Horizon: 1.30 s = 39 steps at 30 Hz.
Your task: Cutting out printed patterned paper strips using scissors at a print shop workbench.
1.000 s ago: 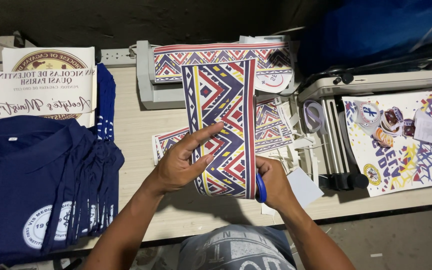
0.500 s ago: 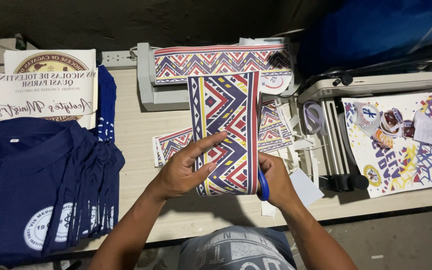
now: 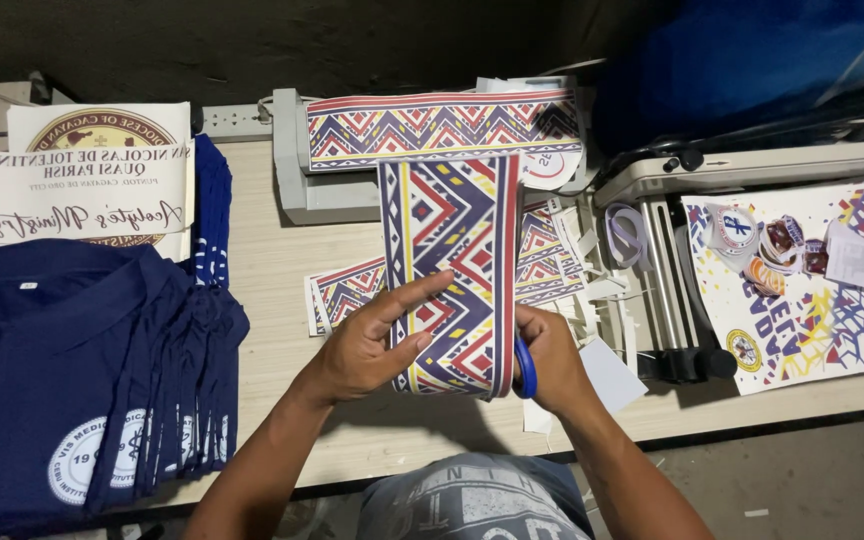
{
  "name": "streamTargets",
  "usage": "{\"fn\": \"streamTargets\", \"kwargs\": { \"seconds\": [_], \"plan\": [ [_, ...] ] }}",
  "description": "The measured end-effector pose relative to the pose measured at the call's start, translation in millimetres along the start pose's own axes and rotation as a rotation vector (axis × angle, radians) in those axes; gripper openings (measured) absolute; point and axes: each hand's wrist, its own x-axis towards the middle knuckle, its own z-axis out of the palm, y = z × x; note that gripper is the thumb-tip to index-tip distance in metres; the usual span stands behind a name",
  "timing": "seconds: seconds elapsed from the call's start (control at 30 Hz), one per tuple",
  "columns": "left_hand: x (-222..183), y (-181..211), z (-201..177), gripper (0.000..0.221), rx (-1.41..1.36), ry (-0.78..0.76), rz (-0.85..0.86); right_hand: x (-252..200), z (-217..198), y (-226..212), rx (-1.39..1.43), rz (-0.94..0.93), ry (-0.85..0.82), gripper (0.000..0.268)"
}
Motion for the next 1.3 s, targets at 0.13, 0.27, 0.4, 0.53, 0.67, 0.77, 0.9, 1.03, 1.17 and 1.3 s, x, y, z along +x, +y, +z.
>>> {"fn": "streamTargets", "kwargs": {
  "seconds": [0.13, 0.27, 0.4, 0.53, 0.67, 0.77, 0.9, 1.03, 1.17, 1.3],
  "plan": [
    [-1, -2, 3, 0.058, 0.021, -0.01, -0.016, 5, -3, -3, 0.009, -0.045, 0.004, 0.038],
    [-2, -4, 3, 0.058, -0.01, -0.005, -0.003, 7, 0, -5, 0.015, -0.006, 0.025, 0.034],
    [-3, -4, 4, 0.058, -0.072, 0.001, -0.033, 8, 2, -6, 0.019, 0.017, 0.035, 0.033],
    [-3, -6, 5, 0.057, -0.066, 0.011, -0.058, 6, -1, -5, -0.178, -0.041, 0.023, 0.037],
    [-4, -6, 5, 0.057, -0.008, 0.013, -0.036, 9, -1, -4, -0.059, -0.01, 0.047, 0.036],
    [-5, -7, 5, 0.057, -0.003, 0.004, -0.039, 10, 0, -7, -0.034, 0.014, 0.061, 0.036],
    [-5, -9, 4, 0.058, -0.046, 0.007, -0.039, 10, -2, -3, -0.077, -0.039, 0.032, 0.038],
    [-5, -13, -1, 0.061, -0.096, 0.072, -0.035, 11, -5, 15, -0.011, 0.031, 0.077, 0.033],
    [-6, -23, -14, 0.064, 0.03, 0.327, 0.06, 7, -14, 25, 0.623, 0.098, -0.177, 0.032],
    [0, -27, -36, 0.067, 0.08, 0.604, 0.206, 6, -41, 52, -0.143, 0.087, -0.201, 0.029]
  ]
}}
